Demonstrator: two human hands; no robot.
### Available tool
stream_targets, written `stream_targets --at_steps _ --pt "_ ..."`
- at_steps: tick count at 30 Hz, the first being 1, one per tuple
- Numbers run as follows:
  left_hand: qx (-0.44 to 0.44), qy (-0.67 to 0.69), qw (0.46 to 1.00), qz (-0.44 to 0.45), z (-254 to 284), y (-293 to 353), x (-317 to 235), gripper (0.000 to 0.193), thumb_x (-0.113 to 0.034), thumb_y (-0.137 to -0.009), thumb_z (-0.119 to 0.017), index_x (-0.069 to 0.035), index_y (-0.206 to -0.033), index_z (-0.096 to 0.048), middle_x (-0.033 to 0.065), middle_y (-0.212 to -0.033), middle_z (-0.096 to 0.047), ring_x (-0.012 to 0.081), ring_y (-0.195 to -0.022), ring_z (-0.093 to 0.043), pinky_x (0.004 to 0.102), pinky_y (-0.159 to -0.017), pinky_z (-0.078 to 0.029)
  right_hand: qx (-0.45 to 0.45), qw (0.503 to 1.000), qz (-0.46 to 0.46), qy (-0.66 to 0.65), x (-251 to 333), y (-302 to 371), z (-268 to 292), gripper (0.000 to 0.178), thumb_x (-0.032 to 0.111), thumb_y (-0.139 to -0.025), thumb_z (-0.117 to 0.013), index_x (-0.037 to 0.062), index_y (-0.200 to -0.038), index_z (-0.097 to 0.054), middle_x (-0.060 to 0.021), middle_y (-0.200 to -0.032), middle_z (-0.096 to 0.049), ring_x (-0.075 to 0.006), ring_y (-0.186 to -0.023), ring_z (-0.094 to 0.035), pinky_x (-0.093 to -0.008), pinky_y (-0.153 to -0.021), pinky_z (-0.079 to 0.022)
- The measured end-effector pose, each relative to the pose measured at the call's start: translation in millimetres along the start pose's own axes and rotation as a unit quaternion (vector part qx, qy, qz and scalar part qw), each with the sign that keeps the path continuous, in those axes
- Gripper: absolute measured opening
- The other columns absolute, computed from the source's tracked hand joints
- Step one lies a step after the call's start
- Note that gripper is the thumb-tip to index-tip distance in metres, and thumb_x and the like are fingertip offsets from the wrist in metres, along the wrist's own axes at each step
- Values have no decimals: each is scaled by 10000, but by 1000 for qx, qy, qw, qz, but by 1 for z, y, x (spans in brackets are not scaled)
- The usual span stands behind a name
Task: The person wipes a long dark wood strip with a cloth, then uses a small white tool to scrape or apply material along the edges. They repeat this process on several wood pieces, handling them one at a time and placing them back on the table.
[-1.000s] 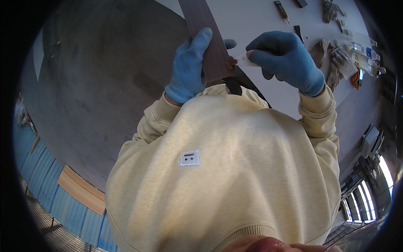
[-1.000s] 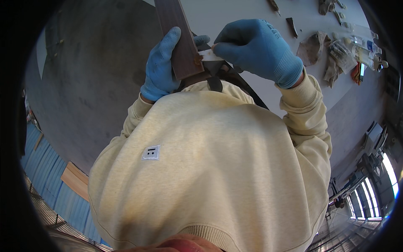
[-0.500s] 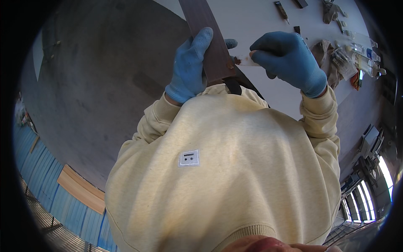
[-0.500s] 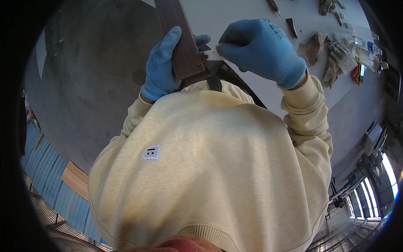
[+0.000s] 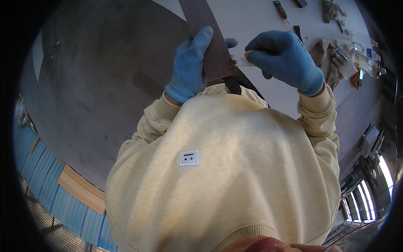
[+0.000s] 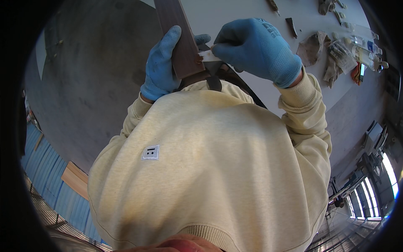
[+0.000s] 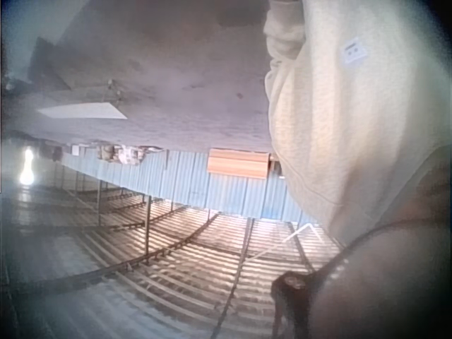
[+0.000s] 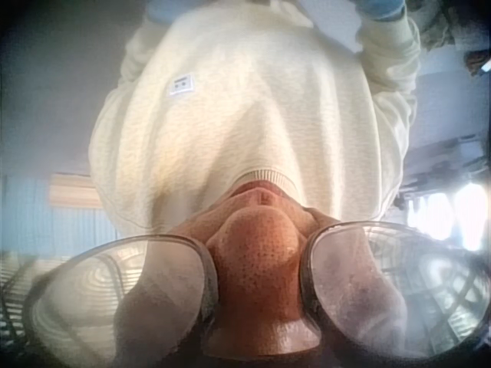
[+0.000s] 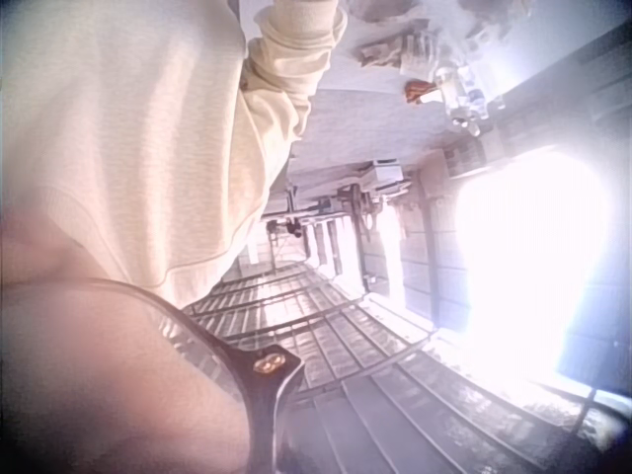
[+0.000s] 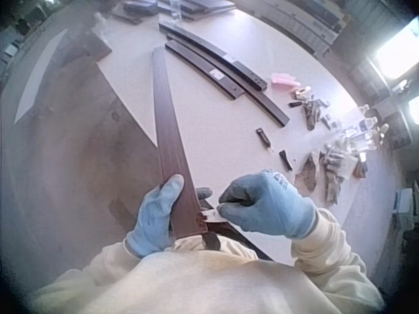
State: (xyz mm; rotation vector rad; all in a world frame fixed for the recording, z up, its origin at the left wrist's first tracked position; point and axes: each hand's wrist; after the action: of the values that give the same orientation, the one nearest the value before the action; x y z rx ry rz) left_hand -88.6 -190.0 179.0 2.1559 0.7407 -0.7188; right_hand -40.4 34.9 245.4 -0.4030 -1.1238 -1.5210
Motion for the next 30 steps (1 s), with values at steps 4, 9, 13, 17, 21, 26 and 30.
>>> stream_targets --at_steps 4,9,13,17,21,26,30 --pt "-2 -36 999 30 1 1 -1 616 -533 -1039 -573 13 -1319 -624 225 -1239 -719 282 -1075 -751 379 -943 -647 -8 998 -48 -27 1 4 8 220 224 -971 -731 14 -984 -798 -83 -743 -745 -119 -564 -685 -281 -583 -566" --pt "6 -55 998 9 2 0 0 623 -549 -1037 -567 7 -1312 -632 219 -1235 -722 275 -1062 -754 367 -928 -648 0 997 -19 -80 2 2 3 155 119 -954 -712 -18 -1001 -767 -37 -718 -693 -82 -546 -638 -238 -494 -500" --pt "11 16 1000 18 3 -4 3 535 -429 -1060 -601 32 -1324 -541 235 -1167 -712 281 -945 -768 376 -801 -689 11 998 -28 -62 1 -1 -1 216 206 -958 -717 12 -1014 -793 -106 -804 -770 -138 -634 -730 -286 -657 -611" --pt "16 12 1000 13 4 -6 5 547 -441 -1057 -605 31 -1326 -543 236 -1170 -713 279 -937 -767 381 -795 -689 11 997 -46 -59 -2 -1 -2 220 217 -943 -727 21 -1012 -798 -107 -820 -777 -154 -677 -746 -299 -689 -617" --pt "5 8 1000 5 2 -6 6 553 -452 -1052 -613 27 -1323 -552 233 -1170 -716 281 -936 -768 386 -781 -688 6 999 -26 -35 -7 -2 -5 240 252 -930 -741 30 -993 -805 -101 -811 -775 -159 -681 -731 -316 -681 -600" --pt "-7 -41 999 24 1 -3 4 623 -541 -1015 -626 -13 -1342 -585 235 -1244 -704 269 -980 -768 375 -827 -671 60 996 -55 -38 -11 10 -2 246 268 -914 -756 36 -975 -807 -94 -784 -761 -158 -637 -689 -321 -647 -570" --pt "-12 -30 999 18 -3 -2 8 615 -539 -1010 -640 -22 -1337 -580 245 -1240 -700 255 -958 -768 364 -816 -671 86 991 -73 -76 -8 24 3 218 227 -923 -758 23 -983 -802 -78 -753 -742 -127 -595 -665 -293 -599 -553"
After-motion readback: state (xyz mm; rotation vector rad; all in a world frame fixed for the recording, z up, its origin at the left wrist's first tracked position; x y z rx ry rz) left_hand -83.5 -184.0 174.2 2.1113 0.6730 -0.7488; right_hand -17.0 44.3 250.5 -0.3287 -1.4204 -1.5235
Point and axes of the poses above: each hand's wrist, its own y-axis away from the middle knuckle, its own z-axis out of the back of the hand, x = y × z
